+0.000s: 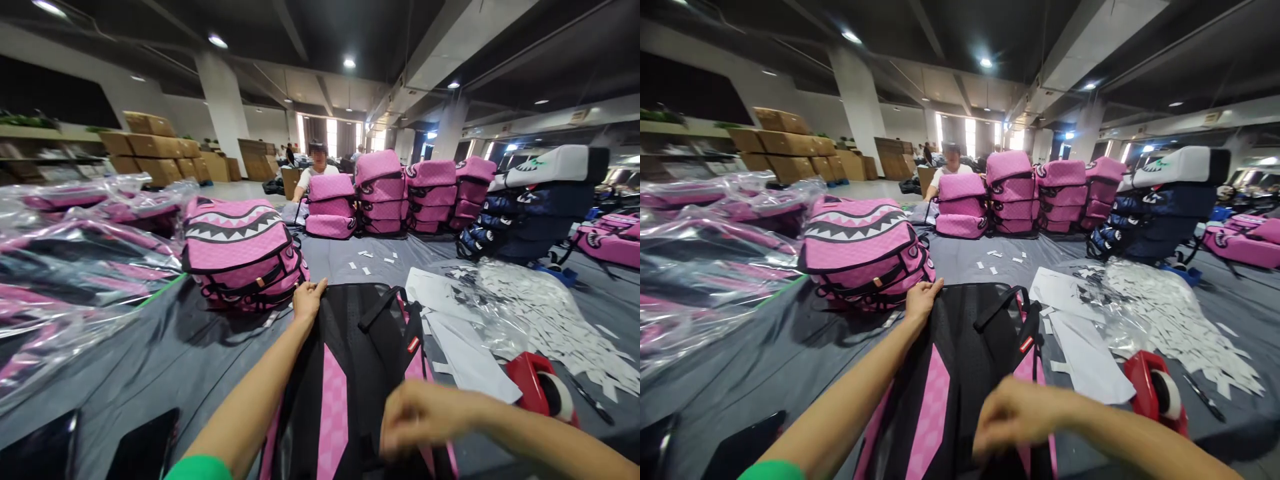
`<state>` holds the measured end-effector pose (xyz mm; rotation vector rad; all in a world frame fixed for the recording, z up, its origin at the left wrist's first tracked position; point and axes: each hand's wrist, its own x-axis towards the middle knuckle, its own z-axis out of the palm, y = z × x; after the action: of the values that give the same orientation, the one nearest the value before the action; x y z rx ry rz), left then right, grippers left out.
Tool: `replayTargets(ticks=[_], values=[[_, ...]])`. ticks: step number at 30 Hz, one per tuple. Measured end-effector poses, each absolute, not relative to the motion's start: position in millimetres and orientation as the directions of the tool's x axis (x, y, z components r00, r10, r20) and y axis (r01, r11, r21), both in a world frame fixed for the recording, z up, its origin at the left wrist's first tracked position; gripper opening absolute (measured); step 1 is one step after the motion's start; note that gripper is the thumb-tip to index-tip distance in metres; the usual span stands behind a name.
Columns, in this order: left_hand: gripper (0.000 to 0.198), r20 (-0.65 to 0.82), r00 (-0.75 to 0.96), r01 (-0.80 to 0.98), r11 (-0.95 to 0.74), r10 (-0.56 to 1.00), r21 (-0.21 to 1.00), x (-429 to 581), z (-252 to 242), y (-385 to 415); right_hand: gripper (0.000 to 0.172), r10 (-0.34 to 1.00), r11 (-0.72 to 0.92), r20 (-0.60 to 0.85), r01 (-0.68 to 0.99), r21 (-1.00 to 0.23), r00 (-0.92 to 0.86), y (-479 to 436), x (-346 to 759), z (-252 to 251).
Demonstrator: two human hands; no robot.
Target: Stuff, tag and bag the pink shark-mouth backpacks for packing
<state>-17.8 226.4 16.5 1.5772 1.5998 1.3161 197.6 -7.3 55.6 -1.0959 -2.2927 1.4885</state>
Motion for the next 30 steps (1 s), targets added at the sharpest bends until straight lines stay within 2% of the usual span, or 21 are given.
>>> replayTargets(ticks=[2, 3, 4, 5, 7, 10, 13, 15, 18, 21, 23, 26, 28, 30], values=[[0.034, 0.292, -0.170, 0.537, -0.160, 0.941, 0.828, -13, 10, 224, 0.039, 0.954, 0.034, -0.134, 0.541, -0.840, -0.269, 22, 233, 62], [0.030, 0.309, -0.154, 0.586, -0.165, 0.938, 0.793, -12, 9, 223, 0.036, 0.998, -0.049, -0.069, 0.597, -0.801, -0.011, 38, 251, 63], [0.026, 0.323, -0.134, 0.631, -0.171, 0.937, 0.757, -11, 9, 221, 0.032, 0.977, -0.156, -0.021, 0.648, -0.746, 0.212, 53, 268, 61], [0.025, 0.333, -0.114, 0.672, -0.174, 0.936, 0.720, -12, 10, 218, 0.031, 0.934, -0.271, -0.026, 0.660, -0.701, 0.356, 68, 282, 57], [0.027, 0.349, -0.073, 0.741, -0.184, 0.934, 0.646, -15, 19, 212, 0.033, 0.877, -0.401, -0.071, 0.642, -0.654, 0.476, 94, 299, 47], [0.040, 0.426, -0.002, 0.814, -0.245, 0.905, 0.526, -18, 37, 195, 0.039, 0.879, -0.415, -0.122, 0.614, -0.672, 0.461, 122, 298, 35], [0.039, 0.564, 0.214, 0.775, -0.490, 0.798, 0.399, -5, 46, 173, 0.031, 0.894, -0.318, 0.006, 0.642, -0.697, 0.448, 133, 283, 45], [0.033, 0.555, 0.440, 0.566, -0.697, 0.706, 0.439, 18, 43, 161, 0.022, 0.887, -0.217, 0.153, 0.686, -0.694, 0.436, 130, 275, 63], [0.035, 0.484, 0.650, 0.215, -0.753, 0.586, 0.622, 65, 30, 153, 0.018, 0.903, -0.026, 0.338, 0.817, -0.576, 0.267, 111, 264, 93], [0.034, 0.472, 0.692, 0.164, -0.756, 0.546, 0.634, 107, 21, 156, 0.019, 0.943, 0.051, 0.329, 0.950, -0.309, 0.056, 86, 256, 111], [0.029, 0.471, 0.696, 0.196, -0.775, 0.542, 0.601, 126, 19, 161, 0.018, 0.963, -0.026, 0.260, 0.981, -0.191, 0.077, 75, 256, 113], [0.017, 0.491, 0.698, 0.226, -0.811, 0.521, 0.539, 140, 14, 166, 0.017, 0.968, -0.051, 0.230, 0.976, -0.212, 0.101, 66, 259, 104], [0.006, 0.502, 0.723, 0.210, -0.844, 0.474, 0.494, 144, 8, 167, 0.014, 0.961, 0.028, 0.272, 0.962, -0.272, 0.049, 62, 259, 93], [0.011, 0.512, 0.744, 0.185, -0.869, 0.429, 0.459, 145, -1, 168, 0.013, 0.942, 0.106, 0.336, 0.947, -0.303, 0.002, 57, 256, 80]])
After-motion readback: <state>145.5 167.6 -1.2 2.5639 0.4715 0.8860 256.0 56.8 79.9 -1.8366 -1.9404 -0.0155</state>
